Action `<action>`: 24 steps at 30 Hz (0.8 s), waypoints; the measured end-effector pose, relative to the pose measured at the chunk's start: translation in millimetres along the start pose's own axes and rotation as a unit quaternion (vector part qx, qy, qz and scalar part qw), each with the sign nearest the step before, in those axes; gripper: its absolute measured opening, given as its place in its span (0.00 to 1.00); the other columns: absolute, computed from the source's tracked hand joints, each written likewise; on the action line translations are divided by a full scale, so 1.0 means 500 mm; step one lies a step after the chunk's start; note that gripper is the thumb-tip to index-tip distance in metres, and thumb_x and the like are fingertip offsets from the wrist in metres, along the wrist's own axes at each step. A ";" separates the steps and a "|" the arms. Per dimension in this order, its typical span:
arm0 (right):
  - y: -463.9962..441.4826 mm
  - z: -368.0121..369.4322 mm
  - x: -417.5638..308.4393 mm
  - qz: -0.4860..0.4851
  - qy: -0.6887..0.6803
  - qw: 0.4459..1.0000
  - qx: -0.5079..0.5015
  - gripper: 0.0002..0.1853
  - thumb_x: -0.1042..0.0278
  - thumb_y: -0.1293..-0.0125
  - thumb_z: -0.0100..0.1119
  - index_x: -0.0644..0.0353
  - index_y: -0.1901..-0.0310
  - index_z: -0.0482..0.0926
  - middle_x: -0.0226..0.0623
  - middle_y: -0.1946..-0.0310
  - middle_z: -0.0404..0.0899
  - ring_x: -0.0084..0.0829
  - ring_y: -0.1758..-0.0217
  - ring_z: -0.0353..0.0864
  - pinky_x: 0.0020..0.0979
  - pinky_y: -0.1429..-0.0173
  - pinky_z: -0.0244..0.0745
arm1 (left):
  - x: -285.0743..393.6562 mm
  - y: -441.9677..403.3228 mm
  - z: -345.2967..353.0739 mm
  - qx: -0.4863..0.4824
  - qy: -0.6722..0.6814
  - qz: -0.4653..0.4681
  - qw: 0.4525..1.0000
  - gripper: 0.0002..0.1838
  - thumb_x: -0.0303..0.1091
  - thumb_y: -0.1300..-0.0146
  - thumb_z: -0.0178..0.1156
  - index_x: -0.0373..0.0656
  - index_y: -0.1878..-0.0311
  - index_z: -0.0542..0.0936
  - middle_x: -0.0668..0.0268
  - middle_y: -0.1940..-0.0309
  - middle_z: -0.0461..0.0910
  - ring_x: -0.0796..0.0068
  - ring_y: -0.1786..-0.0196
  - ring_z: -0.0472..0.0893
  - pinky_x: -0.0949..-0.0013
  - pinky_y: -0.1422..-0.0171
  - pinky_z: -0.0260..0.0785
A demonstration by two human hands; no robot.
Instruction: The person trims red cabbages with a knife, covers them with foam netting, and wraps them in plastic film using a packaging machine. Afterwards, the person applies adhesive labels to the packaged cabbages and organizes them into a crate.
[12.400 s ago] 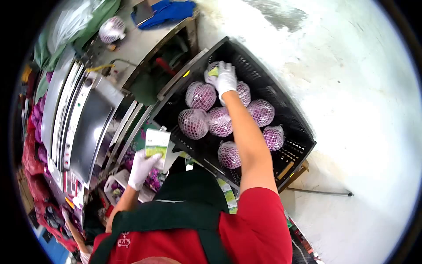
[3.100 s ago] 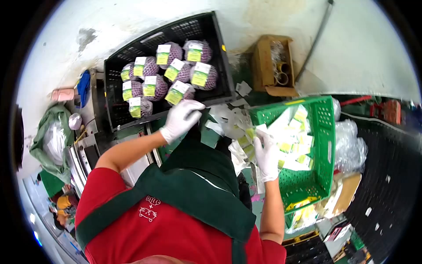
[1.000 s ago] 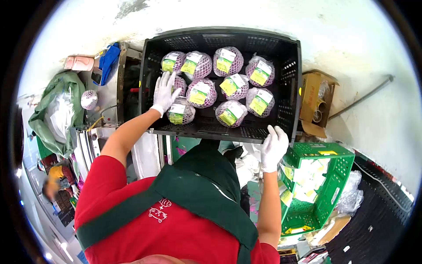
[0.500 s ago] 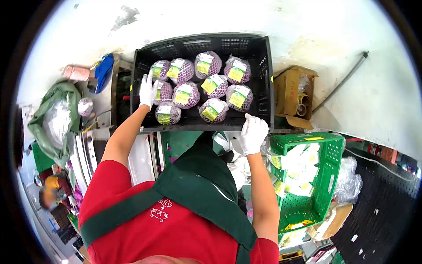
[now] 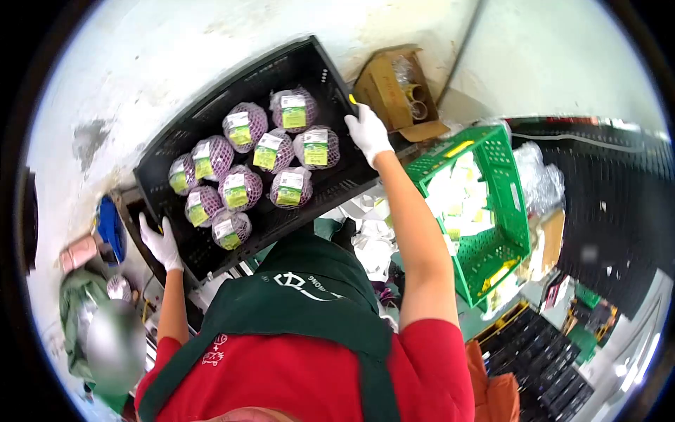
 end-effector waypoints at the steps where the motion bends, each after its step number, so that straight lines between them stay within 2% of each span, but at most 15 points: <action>1: -0.010 0.007 0.007 0.019 -0.003 1.000 -0.023 0.24 0.58 0.38 0.55 0.64 0.45 0.72 0.57 0.54 0.78 0.54 0.48 0.77 0.42 0.42 0.71 | -0.178 0.054 0.113 -0.077 0.341 -0.192 0.917 0.33 0.37 0.37 0.62 0.34 0.33 0.63 0.53 0.44 0.73 0.64 0.41 0.72 0.65 0.36 0.64; 2: -0.015 0.014 0.016 0.039 -0.007 0.998 -0.046 0.23 0.58 0.38 0.55 0.63 0.45 0.72 0.57 0.55 0.79 0.54 0.49 0.78 0.42 0.42 0.71 | -0.215 0.082 0.149 -0.261 0.339 -0.330 0.841 0.30 0.37 0.34 0.59 0.32 0.34 0.64 0.57 0.48 0.74 0.70 0.45 0.73 0.69 0.38 0.64; 3: -0.012 0.014 0.019 0.024 -0.024 0.999 -0.017 0.23 0.57 0.38 0.56 0.60 0.44 0.72 0.54 0.54 0.79 0.53 0.48 0.77 0.43 0.42 0.71 | -0.281 0.119 0.189 -0.280 0.320 -0.381 0.821 0.30 0.37 0.33 0.58 0.32 0.33 0.62 0.61 0.51 0.75 0.72 0.51 0.76 0.71 0.42 0.67; 5: 0.024 -0.009 -0.012 -0.043 0.102 0.986 0.123 0.26 0.60 0.42 0.60 0.56 0.41 0.71 0.49 0.56 0.78 0.51 0.53 0.78 0.46 0.49 0.74 | -0.091 0.076 0.062 -0.059 0.100 -0.102 0.988 0.24 0.33 0.36 0.60 0.31 0.39 0.70 0.54 0.51 0.77 0.62 0.49 0.77 0.64 0.39 0.66; 6: 0.050 -0.020 -0.039 -0.075 0.165 0.968 0.176 0.28 0.61 0.43 0.61 0.54 0.39 0.70 0.47 0.57 0.78 0.49 0.55 0.78 0.46 0.51 0.75 | 0.036 0.037 -0.008 0.030 -0.054 0.027 0.998 0.23 0.32 0.38 0.60 0.31 0.41 0.72 0.50 0.49 0.77 0.57 0.47 0.77 0.61 0.38 0.66; 7: 0.067 -0.016 -0.042 -0.096 0.143 0.963 0.209 0.30 0.64 0.45 0.62 0.56 0.38 0.69 0.46 0.59 0.77 0.48 0.58 0.78 0.46 0.55 0.75 | 0.114 0.011 -0.017 0.023 0.060 0.107 0.992 0.21 0.29 0.40 0.61 0.29 0.44 0.74 0.47 0.45 0.76 0.51 0.45 0.76 0.57 0.36 0.64; 9: 0.082 -0.015 -0.043 -0.085 0.118 0.970 0.197 0.30 0.64 0.44 0.61 0.57 0.38 0.68 0.47 0.58 0.77 0.49 0.57 0.78 0.46 0.54 0.75 | 0.243 -0.001 0.062 -0.098 0.305 0.115 0.940 0.14 0.21 0.43 0.59 0.34 0.52 0.80 0.52 0.54 0.81 0.51 0.49 0.78 0.56 0.38 0.67; 14: 0.067 -0.047 -0.040 -0.029 0.002 0.986 0.165 0.18 0.69 0.42 0.49 0.58 0.50 0.81 0.51 0.53 0.80 0.49 0.48 0.79 0.44 0.41 0.72 | 0.637 0.164 0.279 -0.187 0.102 0.556 0.804 0.28 0.46 0.39 0.58 0.43 0.37 0.72 0.55 0.34 0.68 0.54 0.28 0.60 0.46 0.23 0.42; 16: 0.065 -0.041 -0.037 -0.024 0.010 0.988 0.151 0.19 0.71 0.44 0.49 0.57 0.51 0.82 0.51 0.54 0.81 0.49 0.50 0.79 0.44 0.43 0.74 | 0.674 0.245 0.378 -0.304 0.065 0.606 0.732 0.31 0.48 0.40 0.60 0.45 0.35 0.70 0.57 0.32 0.65 0.54 0.26 0.57 0.44 0.23 0.40; 17: 0.079 -0.058 -0.055 -0.005 0.040 0.992 0.124 0.19 0.73 0.45 0.48 0.57 0.52 0.82 0.51 0.55 0.81 0.50 0.51 0.80 0.45 0.44 0.75 | 0.692 0.251 0.362 -0.259 0.062 0.631 0.729 0.33 0.48 0.42 0.62 0.46 0.35 0.70 0.57 0.33 0.66 0.54 0.27 0.58 0.44 0.23 0.41; 19: 0.078 -0.046 -0.038 0.016 0.017 0.993 0.120 0.18 0.75 0.47 0.50 0.57 0.55 0.83 0.52 0.58 0.82 0.50 0.53 0.81 0.43 0.47 0.77 | 0.663 0.233 0.384 -0.265 0.032 0.564 0.781 0.32 0.45 0.47 0.66 0.44 0.39 0.73 0.50 0.38 0.69 0.49 0.34 0.66 0.44 0.27 0.51; 20: 0.073 -0.041 -0.023 0.019 -0.009 0.992 0.125 0.17 0.75 0.49 0.53 0.59 0.56 0.83 0.53 0.57 0.82 0.49 0.53 0.82 0.41 0.47 0.77 | 0.648 0.186 0.319 -0.380 0.187 0.468 0.776 0.29 0.38 0.46 0.65 0.36 0.42 0.73 0.45 0.40 0.69 0.48 0.38 0.68 0.50 0.29 0.56; 21: 0.057 -0.027 -0.013 0.026 0.005 0.993 0.117 0.16 0.74 0.50 0.55 0.62 0.58 0.82 0.53 0.56 0.81 0.48 0.52 0.82 0.41 0.46 0.77 | 0.630 0.128 0.195 -0.286 0.296 0.456 0.789 0.26 0.32 0.41 0.63 0.32 0.40 0.71 0.45 0.40 0.70 0.50 0.38 0.69 0.54 0.30 0.57; 22: 0.040 -0.015 -0.004 0.039 0.007 0.994 0.100 0.16 0.74 0.50 0.56 0.64 0.58 0.82 0.53 0.55 0.81 0.48 0.51 0.82 0.40 0.46 0.77 | 0.522 0.091 0.184 -0.273 0.291 0.302 0.866 0.27 0.33 0.37 0.63 0.33 0.38 0.69 0.47 0.40 0.70 0.53 0.38 0.70 0.56 0.31 0.59; 24: 0.009 0.008 0.013 0.058 0.001 0.995 0.083 0.17 0.73 0.51 0.58 0.64 0.56 0.82 0.52 0.55 0.82 0.48 0.49 0.81 0.40 0.46 0.77 | 0.361 0.011 0.070 -0.117 0.072 0.189 0.972 0.24 0.37 0.32 0.56 0.35 0.37 0.69 0.51 0.43 0.74 0.57 0.42 0.74 0.60 0.35 0.65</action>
Point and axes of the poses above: each hand's wrist, its own y-axis away from the middle knuckle, its own z-axis out of the palm, x = y × z, the point moved 7 cm from there along -y, towards the middle knuckle
